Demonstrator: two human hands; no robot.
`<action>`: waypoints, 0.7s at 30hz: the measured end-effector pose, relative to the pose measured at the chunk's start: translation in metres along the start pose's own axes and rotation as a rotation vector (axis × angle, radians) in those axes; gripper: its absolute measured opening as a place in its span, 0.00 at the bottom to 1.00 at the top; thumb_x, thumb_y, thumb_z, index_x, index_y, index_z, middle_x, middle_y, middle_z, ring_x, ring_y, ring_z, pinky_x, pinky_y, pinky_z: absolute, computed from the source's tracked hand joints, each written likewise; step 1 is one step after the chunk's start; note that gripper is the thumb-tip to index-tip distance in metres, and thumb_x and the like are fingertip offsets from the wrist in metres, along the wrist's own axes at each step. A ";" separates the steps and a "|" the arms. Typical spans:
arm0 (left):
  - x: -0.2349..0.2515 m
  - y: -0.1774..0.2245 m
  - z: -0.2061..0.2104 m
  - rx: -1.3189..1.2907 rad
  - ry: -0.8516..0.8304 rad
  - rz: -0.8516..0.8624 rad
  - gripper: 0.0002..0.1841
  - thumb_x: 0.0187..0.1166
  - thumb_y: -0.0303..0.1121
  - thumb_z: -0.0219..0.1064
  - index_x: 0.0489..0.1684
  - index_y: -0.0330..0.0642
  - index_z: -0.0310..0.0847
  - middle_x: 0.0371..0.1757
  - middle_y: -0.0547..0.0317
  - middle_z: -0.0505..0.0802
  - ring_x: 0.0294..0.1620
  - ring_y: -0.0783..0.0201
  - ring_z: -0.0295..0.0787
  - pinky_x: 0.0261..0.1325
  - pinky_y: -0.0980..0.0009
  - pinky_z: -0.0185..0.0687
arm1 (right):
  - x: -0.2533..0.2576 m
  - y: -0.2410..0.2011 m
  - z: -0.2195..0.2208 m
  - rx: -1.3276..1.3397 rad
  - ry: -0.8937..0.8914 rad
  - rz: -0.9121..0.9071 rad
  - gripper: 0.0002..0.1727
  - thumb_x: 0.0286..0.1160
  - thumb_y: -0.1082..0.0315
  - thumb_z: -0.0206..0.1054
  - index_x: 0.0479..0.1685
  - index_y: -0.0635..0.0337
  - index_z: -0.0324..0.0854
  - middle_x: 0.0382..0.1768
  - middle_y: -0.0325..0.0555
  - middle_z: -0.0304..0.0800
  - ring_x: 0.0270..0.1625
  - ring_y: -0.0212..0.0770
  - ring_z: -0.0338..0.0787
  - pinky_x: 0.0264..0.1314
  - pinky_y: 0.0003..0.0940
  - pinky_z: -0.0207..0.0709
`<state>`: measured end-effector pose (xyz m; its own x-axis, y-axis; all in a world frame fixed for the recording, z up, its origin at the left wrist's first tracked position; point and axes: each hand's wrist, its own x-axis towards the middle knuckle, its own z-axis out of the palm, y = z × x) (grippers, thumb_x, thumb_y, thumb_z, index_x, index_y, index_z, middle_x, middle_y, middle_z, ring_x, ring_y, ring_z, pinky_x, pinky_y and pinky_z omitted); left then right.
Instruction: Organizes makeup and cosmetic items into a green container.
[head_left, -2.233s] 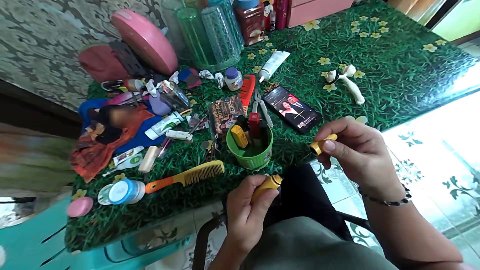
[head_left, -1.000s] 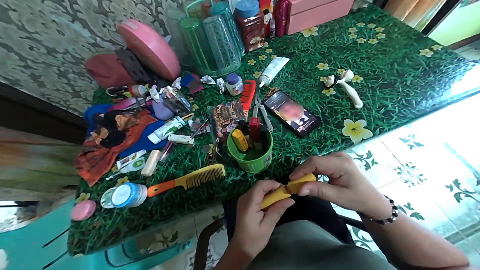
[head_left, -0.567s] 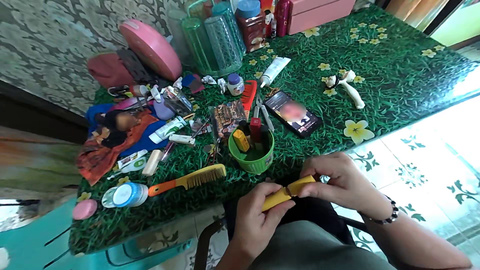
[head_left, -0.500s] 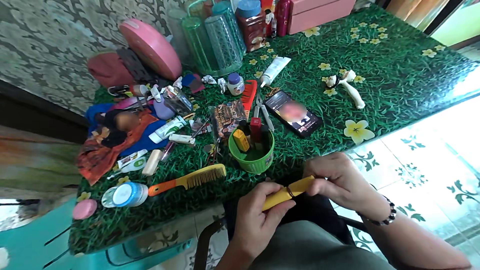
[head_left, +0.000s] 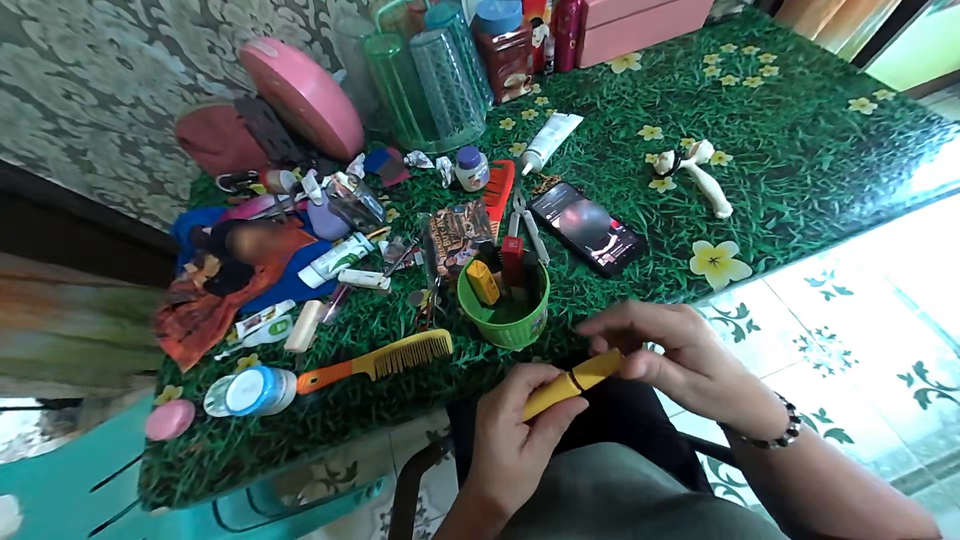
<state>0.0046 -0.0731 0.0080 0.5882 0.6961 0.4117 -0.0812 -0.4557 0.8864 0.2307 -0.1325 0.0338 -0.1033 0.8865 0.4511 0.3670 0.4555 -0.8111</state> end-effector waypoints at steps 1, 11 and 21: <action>0.000 -0.001 0.000 -0.019 0.006 -0.012 0.15 0.82 0.39 0.71 0.52 0.35 0.82 0.40 0.62 0.92 0.36 0.80 0.87 0.38 0.84 0.86 | 0.001 -0.002 -0.001 0.032 -0.035 -0.001 0.26 0.86 0.46 0.62 0.64 0.61 0.81 0.44 0.39 0.89 0.39 0.23 0.86 0.40 0.20 0.84; 0.000 -0.002 0.000 -0.012 0.004 0.013 0.15 0.82 0.39 0.72 0.52 0.34 0.82 0.42 0.60 0.93 0.40 0.78 0.90 0.43 0.82 0.88 | -0.001 0.004 0.002 -0.028 0.031 -0.019 0.29 0.82 0.40 0.65 0.46 0.63 0.88 0.31 0.35 0.87 0.32 0.19 0.82 0.35 0.16 0.77; -0.002 -0.004 -0.002 0.056 -0.015 0.039 0.18 0.84 0.43 0.68 0.50 0.33 0.81 0.38 0.60 0.92 0.38 0.81 0.88 0.43 0.84 0.87 | 0.003 0.002 0.004 -0.108 -0.054 -0.118 0.19 0.88 0.55 0.63 0.50 0.65 0.86 0.35 0.41 0.91 0.36 0.23 0.87 0.41 0.16 0.82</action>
<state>0.0027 -0.0713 0.0041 0.5978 0.6690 0.4417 -0.0589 -0.5129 0.8564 0.2271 -0.1290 0.0317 -0.1996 0.8320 0.5176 0.4464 0.5474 -0.7079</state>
